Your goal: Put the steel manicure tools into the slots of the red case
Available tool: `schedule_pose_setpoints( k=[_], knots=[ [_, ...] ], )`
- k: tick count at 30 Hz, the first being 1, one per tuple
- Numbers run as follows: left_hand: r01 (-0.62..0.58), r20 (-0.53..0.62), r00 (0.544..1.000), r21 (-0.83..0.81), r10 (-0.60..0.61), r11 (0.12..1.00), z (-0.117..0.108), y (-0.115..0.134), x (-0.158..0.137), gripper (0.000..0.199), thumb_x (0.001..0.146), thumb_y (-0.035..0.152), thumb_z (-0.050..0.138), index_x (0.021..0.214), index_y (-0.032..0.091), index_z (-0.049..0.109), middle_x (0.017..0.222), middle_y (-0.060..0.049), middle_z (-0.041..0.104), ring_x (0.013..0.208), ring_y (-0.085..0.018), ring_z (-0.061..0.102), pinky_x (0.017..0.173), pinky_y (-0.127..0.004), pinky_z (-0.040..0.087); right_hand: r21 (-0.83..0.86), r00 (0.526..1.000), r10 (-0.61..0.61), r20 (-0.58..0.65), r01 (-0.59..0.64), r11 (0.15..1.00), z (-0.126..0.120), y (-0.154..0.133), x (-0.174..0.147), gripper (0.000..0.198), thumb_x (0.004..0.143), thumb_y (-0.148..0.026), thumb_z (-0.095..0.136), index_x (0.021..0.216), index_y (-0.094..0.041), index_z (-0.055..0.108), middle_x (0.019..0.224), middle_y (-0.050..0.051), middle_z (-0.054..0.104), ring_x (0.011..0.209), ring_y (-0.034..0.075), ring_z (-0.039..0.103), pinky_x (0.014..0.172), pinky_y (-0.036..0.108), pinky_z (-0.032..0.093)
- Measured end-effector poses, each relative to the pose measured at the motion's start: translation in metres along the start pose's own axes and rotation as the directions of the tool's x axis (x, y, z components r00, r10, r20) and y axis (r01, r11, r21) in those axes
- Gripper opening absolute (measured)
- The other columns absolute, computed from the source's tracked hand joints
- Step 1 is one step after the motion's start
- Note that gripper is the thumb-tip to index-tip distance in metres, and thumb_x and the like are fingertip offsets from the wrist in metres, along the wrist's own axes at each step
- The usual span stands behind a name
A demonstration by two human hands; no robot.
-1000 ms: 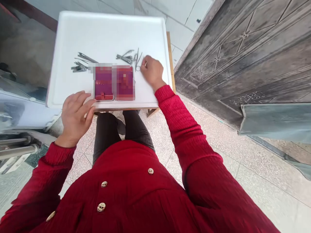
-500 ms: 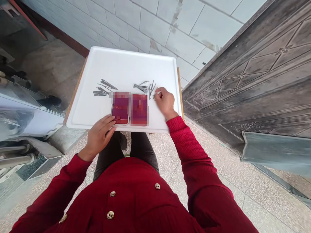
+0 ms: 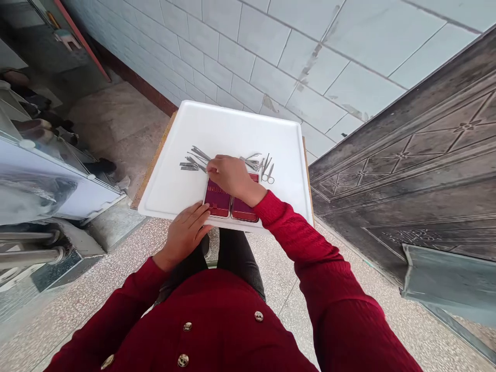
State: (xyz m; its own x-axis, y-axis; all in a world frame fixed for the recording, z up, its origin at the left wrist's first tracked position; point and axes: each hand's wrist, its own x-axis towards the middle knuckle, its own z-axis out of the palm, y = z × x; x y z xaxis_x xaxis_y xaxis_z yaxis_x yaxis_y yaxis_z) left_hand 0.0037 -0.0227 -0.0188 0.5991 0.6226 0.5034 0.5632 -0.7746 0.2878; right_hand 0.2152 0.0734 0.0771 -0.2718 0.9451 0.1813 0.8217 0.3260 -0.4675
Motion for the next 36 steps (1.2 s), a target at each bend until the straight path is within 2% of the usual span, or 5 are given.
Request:
schedule_pose_setpoints(
  k=[4,9,15,26,36],
  knots=[
    [0.018,0.005,1.000,0.006,-0.018,1.000,0.003,0.000,-0.002,0.033,0.104,0.034,0.057,0.132,0.022,0.068,0.137,-0.013,0.071,0.135,-0.032,0.063,0.109,-0.052,0.058,-0.075,0.997,0.002,0.077,0.004,0.997,0.028,-0.011,0.041,0.023,0.089,-0.015,0.064,0.107,-0.023,0.077,0.110,0.009,0.073,0.098,0.027,0.065,0.081,0.037,0.049],
    [-0.010,-0.016,1.000,0.013,0.010,1.000,0.002,0.000,-0.002,0.032,0.104,0.032,0.056,0.132,0.022,0.069,0.137,-0.014,0.071,0.134,-0.031,0.064,0.108,-0.050,0.059,-0.061,0.997,-0.042,0.066,0.046,0.997,0.051,-0.004,0.040,0.035,0.089,-0.013,0.063,0.121,-0.025,0.075,0.125,0.011,0.071,0.122,0.032,0.060,0.094,0.045,0.052],
    [-0.033,-0.015,0.999,0.047,0.033,0.998,0.000,0.000,-0.003,0.033,0.104,0.032,0.057,0.132,0.020,0.069,0.136,-0.014,0.072,0.133,-0.031,0.065,0.107,-0.048,0.059,0.069,0.997,-0.065,-0.029,0.067,0.995,0.061,0.008,0.026,0.030,0.090,-0.015,0.063,0.114,-0.026,0.077,0.120,0.009,0.074,0.119,0.030,0.061,0.103,0.046,0.050],
    [-0.054,-0.092,0.993,0.149,0.068,0.987,0.006,0.000,-0.006,0.032,0.105,0.032,0.057,0.128,0.012,0.068,0.135,-0.013,0.073,0.133,-0.027,0.064,0.109,-0.042,0.053,0.142,0.988,-0.090,-0.124,0.107,0.984,0.067,0.010,0.023,0.015,0.096,-0.022,0.065,0.102,-0.022,0.079,0.106,0.008,0.076,0.107,0.026,0.064,0.095,0.039,0.050],
    [-0.059,-0.093,0.993,0.139,0.073,0.989,0.007,-0.001,-0.007,0.034,0.106,0.031,0.055,0.133,0.012,0.065,0.136,-0.014,0.072,0.134,-0.028,0.063,0.109,-0.043,0.052,-0.011,0.996,0.011,-0.085,-0.012,1.000,0.065,0.011,0.028,0.015,0.092,-0.019,0.065,0.099,-0.020,0.079,0.103,0.009,0.073,0.103,0.027,0.059,0.093,0.039,0.042]
  ],
)
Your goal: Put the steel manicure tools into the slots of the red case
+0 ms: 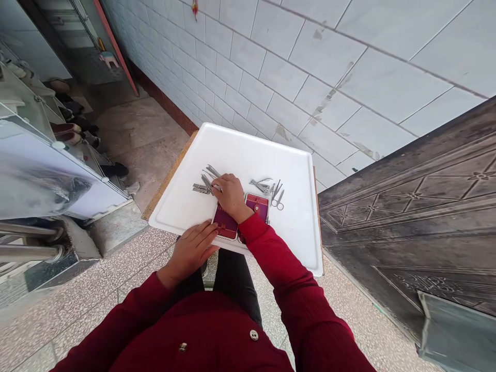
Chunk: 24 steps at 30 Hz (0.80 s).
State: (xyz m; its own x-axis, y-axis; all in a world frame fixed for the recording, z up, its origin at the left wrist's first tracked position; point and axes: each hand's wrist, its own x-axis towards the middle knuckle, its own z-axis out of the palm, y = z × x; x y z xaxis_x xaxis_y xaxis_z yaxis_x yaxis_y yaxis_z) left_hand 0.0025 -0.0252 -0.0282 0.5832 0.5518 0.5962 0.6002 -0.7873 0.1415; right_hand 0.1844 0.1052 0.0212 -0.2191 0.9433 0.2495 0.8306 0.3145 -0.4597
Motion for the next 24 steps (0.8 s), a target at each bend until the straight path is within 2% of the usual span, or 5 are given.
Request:
schedule_pose_setpoints(
  k=[7,15,20,24],
  knots=[
    [-0.002,-0.009,1.000,-0.003,0.002,1.000,-0.001,0.000,0.001,0.033,0.106,0.031,0.055,0.130,0.012,0.066,0.134,-0.014,0.073,0.133,-0.028,0.064,0.108,-0.042,0.052,-0.057,1.000,0.016,0.002,-0.016,0.998,-0.004,-0.004,0.000,0.014,0.095,-0.018,0.063,0.095,-0.018,0.077,0.102,0.009,0.074,0.103,0.026,0.060,0.091,0.037,0.039],
    [0.010,0.020,1.000,-0.034,-0.009,0.999,-0.001,-0.001,0.000,0.035,0.105,0.029,0.056,0.136,0.014,0.064,0.136,-0.015,0.072,0.136,-0.028,0.061,0.110,-0.044,0.052,-0.136,0.998,-0.050,0.046,0.056,0.989,-0.006,-0.011,0.004,0.020,0.100,-0.020,0.061,0.089,-0.019,0.077,0.096,0.008,0.075,0.099,0.024,0.059,0.093,0.038,0.035],
    [0.013,0.038,0.999,-0.044,-0.011,0.999,-0.002,0.000,0.000,0.036,0.105,0.029,0.056,0.137,0.015,0.064,0.137,-0.014,0.071,0.138,-0.028,0.060,0.112,-0.044,0.051,-0.249,0.995,-0.049,0.084,0.069,0.966,-0.008,-0.017,0.008,0.024,0.100,-0.017,0.057,0.086,-0.018,0.077,0.095,0.010,0.076,0.097,0.024,0.059,0.094,0.038,0.035],
    [-0.001,0.017,1.000,-0.021,0.001,1.000,-0.003,0.000,0.001,0.034,0.106,0.030,0.055,0.132,0.012,0.066,0.136,-0.014,0.071,0.137,-0.028,0.061,0.111,-0.043,0.051,-0.375,0.985,-0.049,0.165,0.108,0.921,-0.011,-0.026,0.013,0.026,0.100,-0.016,0.054,0.090,-0.016,0.078,0.096,0.012,0.077,0.097,0.024,0.063,0.098,0.039,0.035]
  ],
)
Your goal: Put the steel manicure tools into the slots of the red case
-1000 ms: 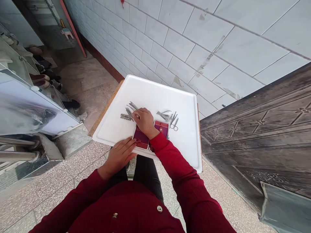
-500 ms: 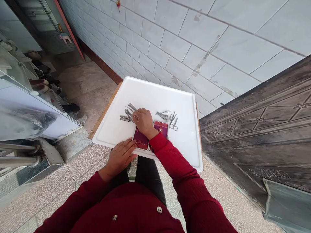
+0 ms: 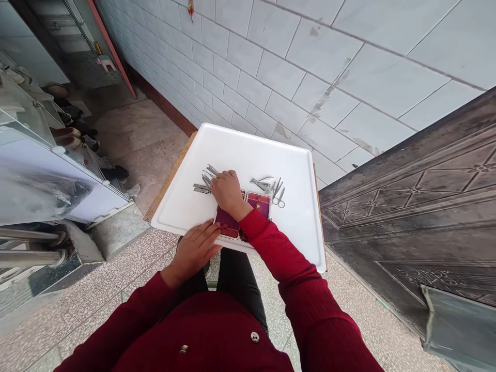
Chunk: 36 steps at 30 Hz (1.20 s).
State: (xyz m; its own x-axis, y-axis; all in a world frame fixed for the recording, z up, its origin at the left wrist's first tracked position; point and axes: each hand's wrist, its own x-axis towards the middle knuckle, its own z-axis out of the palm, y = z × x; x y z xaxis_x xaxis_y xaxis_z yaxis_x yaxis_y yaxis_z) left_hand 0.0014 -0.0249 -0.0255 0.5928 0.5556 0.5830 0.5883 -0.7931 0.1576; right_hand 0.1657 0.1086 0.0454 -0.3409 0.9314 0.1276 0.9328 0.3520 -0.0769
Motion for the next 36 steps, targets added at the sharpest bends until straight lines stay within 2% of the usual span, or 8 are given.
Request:
schedule_pose_setpoints(
  k=[9,15,20,23,27,31,33,36],
  knots=[
    [0.004,-0.007,1.000,-0.015,-0.005,1.000,0.001,0.001,-0.001,0.035,0.104,0.029,0.057,0.134,0.013,0.065,0.136,-0.015,0.071,0.137,-0.028,0.061,0.112,-0.044,0.051,-0.165,0.967,0.108,0.231,-0.071,0.984,-0.013,-0.023,0.021,0.025,0.092,-0.007,0.058,0.106,-0.014,0.077,0.101,0.019,0.079,0.094,0.029,0.073,0.083,0.040,0.045],
    [0.007,-0.006,1.000,-0.018,-0.007,1.000,0.003,0.001,-0.002,0.036,0.104,0.030,0.057,0.135,0.014,0.064,0.138,-0.015,0.071,0.138,-0.028,0.060,0.111,-0.045,0.051,0.006,0.982,0.134,0.133,-0.136,0.991,-0.005,-0.009,0.027,0.012,0.088,-0.023,0.072,0.096,-0.015,0.077,0.087,0.017,0.078,0.089,0.030,0.073,0.075,0.036,0.049],
    [0.004,-0.020,1.000,0.009,-0.004,1.000,0.001,0.001,0.000,0.033,0.106,0.031,0.055,0.132,0.013,0.066,0.136,-0.014,0.072,0.135,-0.028,0.062,0.110,-0.043,0.052,0.241,0.967,0.222,0.122,-0.246,0.939,-0.015,0.004,0.012,0.007,0.083,-0.016,0.066,0.079,-0.019,0.072,0.084,0.008,0.077,0.079,0.023,0.070,0.069,0.032,0.046],
    [0.023,-0.004,1.000,0.000,-0.023,1.000,-0.001,0.001,0.000,0.033,0.106,0.030,0.055,0.133,0.014,0.065,0.137,-0.014,0.071,0.136,-0.027,0.062,0.111,-0.043,0.051,0.544,0.957,0.264,0.120,-0.286,0.789,-0.018,0.015,-0.002,0.010,0.081,-0.013,0.063,0.073,-0.020,0.065,0.072,0.002,0.071,0.066,0.017,0.066,0.065,0.028,0.046],
    [0.018,0.003,1.000,-0.013,-0.018,1.000,-0.002,0.000,0.001,0.034,0.105,0.030,0.056,0.134,0.014,0.065,0.136,-0.014,0.072,0.135,-0.028,0.063,0.109,-0.043,0.052,0.877,0.936,0.275,0.220,-0.313,0.364,-0.007,0.030,-0.018,0.012,0.077,-0.015,0.068,0.070,-0.019,0.060,0.061,-0.001,0.065,0.052,0.012,0.058,0.053,0.024,0.046],
    [0.022,0.009,1.000,-0.024,-0.021,0.999,-0.003,-0.001,0.002,0.033,0.104,0.029,0.058,0.134,0.015,0.064,0.137,-0.014,0.071,0.134,-0.028,0.063,0.109,-0.045,0.052,0.967,0.937,0.250,0.244,-0.255,0.009,0.003,0.040,-0.026,0.027,0.067,-0.020,0.080,0.089,-0.018,0.066,0.064,-0.002,0.068,0.053,0.010,0.057,0.049,0.022,0.047],
    [0.013,-0.003,1.000,-0.015,-0.013,1.000,-0.002,-0.002,0.003,0.033,0.104,0.029,0.059,0.133,0.015,0.064,0.137,-0.014,0.071,0.133,-0.028,0.064,0.108,-0.045,0.052,0.973,0.948,0.222,0.228,-0.216,-0.080,0.003,0.042,-0.028,0.053,0.063,-0.021,0.082,0.113,-0.019,0.065,0.067,-0.004,0.070,0.054,0.011,0.058,0.049,0.021,0.048],
    [-0.001,-0.035,0.999,0.003,0.001,1.000,-0.001,-0.002,0.004,0.034,0.103,0.027,0.060,0.134,0.015,0.063,0.135,-0.014,0.072,0.132,-0.029,0.065,0.106,-0.045,0.053,0.976,0.965,0.170,0.198,-0.179,-0.125,0.001,0.043,-0.029,0.079,0.060,-0.020,0.083,0.135,-0.020,0.057,0.069,-0.006,0.072,0.056,0.011,0.060,0.050,0.021,0.049]
  ],
)
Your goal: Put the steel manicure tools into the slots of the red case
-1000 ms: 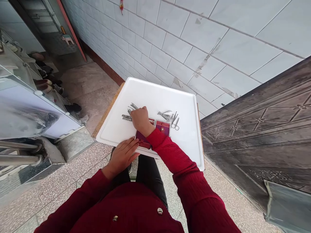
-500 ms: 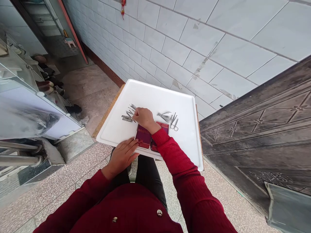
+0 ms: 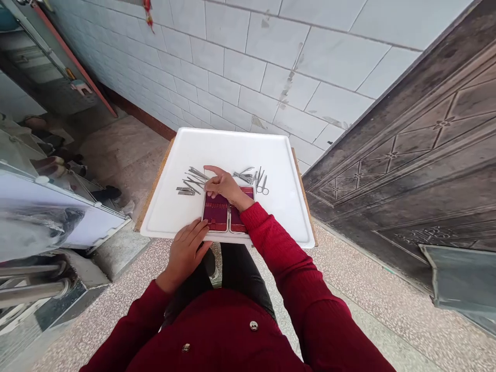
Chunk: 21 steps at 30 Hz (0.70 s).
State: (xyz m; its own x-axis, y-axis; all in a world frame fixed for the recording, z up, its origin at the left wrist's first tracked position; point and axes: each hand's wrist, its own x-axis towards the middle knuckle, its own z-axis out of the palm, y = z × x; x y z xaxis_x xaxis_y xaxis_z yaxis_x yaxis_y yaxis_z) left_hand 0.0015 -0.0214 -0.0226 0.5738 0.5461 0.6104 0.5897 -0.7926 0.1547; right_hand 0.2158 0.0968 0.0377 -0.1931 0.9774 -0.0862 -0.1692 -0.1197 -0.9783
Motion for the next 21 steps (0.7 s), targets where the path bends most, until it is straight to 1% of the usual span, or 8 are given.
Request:
schedule_pose_setpoints(
  k=[2,7,13,15,18,19,21],
  knots=[
    [-0.004,-0.006,1.000,0.002,0.004,1.000,0.001,-0.001,0.000,0.037,0.103,0.027,0.060,0.138,0.016,0.060,0.134,-0.014,0.073,0.131,-0.029,0.065,0.106,-0.045,0.053,0.007,0.999,-0.008,0.032,0.008,1.000,-0.001,-0.001,0.000,0.081,0.061,-0.020,0.082,0.137,-0.020,0.056,0.070,-0.006,0.073,0.055,0.011,0.060,0.050,0.021,0.049],
    [-0.001,0.005,1.000,0.003,0.001,1.000,0.001,-0.001,0.001,0.039,0.104,0.028,0.058,0.141,0.017,0.057,0.134,-0.014,0.073,0.131,-0.029,0.066,0.104,-0.045,0.053,0.007,0.997,-0.035,0.065,0.034,0.999,-0.003,-0.001,0.000,0.071,0.064,-0.020,0.077,0.132,-0.019,0.059,0.068,-0.007,0.072,0.052,0.010,0.059,0.047,0.020,0.045],
    [-0.002,0.048,0.999,-0.001,0.002,1.000,-0.005,-0.003,0.004,0.034,0.104,0.028,0.058,0.136,0.016,0.059,0.135,-0.014,0.072,0.131,-0.029,0.065,0.104,-0.045,0.053,0.075,0.996,-0.038,0.086,0.032,0.997,-0.005,-0.003,-0.002,0.080,0.064,-0.020,0.079,0.139,-0.018,0.055,0.069,-0.007,0.071,0.053,0.010,0.057,0.048,0.021,0.043],
    [-0.007,0.060,0.998,-0.011,0.008,1.000,-0.007,-0.004,0.005,0.035,0.104,0.029,0.058,0.137,0.017,0.059,0.135,-0.014,0.072,0.131,-0.029,0.066,0.105,-0.045,0.053,0.130,0.993,-0.036,0.110,0.021,0.991,-0.004,-0.006,-0.003,0.084,0.065,-0.019,0.079,0.144,-0.018,0.052,0.070,-0.007,0.071,0.054,0.010,0.055,0.048,0.021,0.041],
    [-0.008,0.060,0.998,-0.019,0.009,1.000,-0.009,-0.004,0.006,0.038,0.104,0.029,0.058,0.140,0.018,0.057,0.135,-0.014,0.072,0.131,-0.029,0.065,0.105,-0.046,0.053,0.207,0.985,-0.038,0.167,0.002,0.978,-0.003,-0.010,-0.006,0.094,0.066,-0.018,0.078,0.154,-0.020,0.044,0.070,-0.008,0.070,0.053,0.008,0.051,0.046,0.020,0.036],
    [-0.006,0.063,0.998,-0.026,0.008,1.000,-0.009,-0.005,0.006,0.039,0.104,0.029,0.058,0.142,0.018,0.057,0.136,-0.014,0.072,0.131,-0.029,0.065,0.106,-0.046,0.053,0.220,0.982,-0.041,0.183,0.000,0.975,-0.002,-0.011,-0.007,0.096,0.066,-0.018,0.078,0.155,-0.021,0.044,0.070,-0.008,0.069,0.052,0.008,0.050,0.046,0.020,0.035],
    [-0.001,0.074,0.997,-0.048,0.005,0.999,-0.010,-0.006,0.007,0.040,0.104,0.029,0.057,0.143,0.019,0.057,0.136,-0.014,0.071,0.132,-0.029,0.065,0.106,-0.047,0.053,0.226,0.978,-0.047,0.204,0.000,0.974,-0.001,-0.012,-0.008,0.092,0.066,-0.017,0.076,0.153,-0.021,0.047,0.069,-0.009,0.069,0.052,0.008,0.047,0.046,0.020,0.034]
  ],
)
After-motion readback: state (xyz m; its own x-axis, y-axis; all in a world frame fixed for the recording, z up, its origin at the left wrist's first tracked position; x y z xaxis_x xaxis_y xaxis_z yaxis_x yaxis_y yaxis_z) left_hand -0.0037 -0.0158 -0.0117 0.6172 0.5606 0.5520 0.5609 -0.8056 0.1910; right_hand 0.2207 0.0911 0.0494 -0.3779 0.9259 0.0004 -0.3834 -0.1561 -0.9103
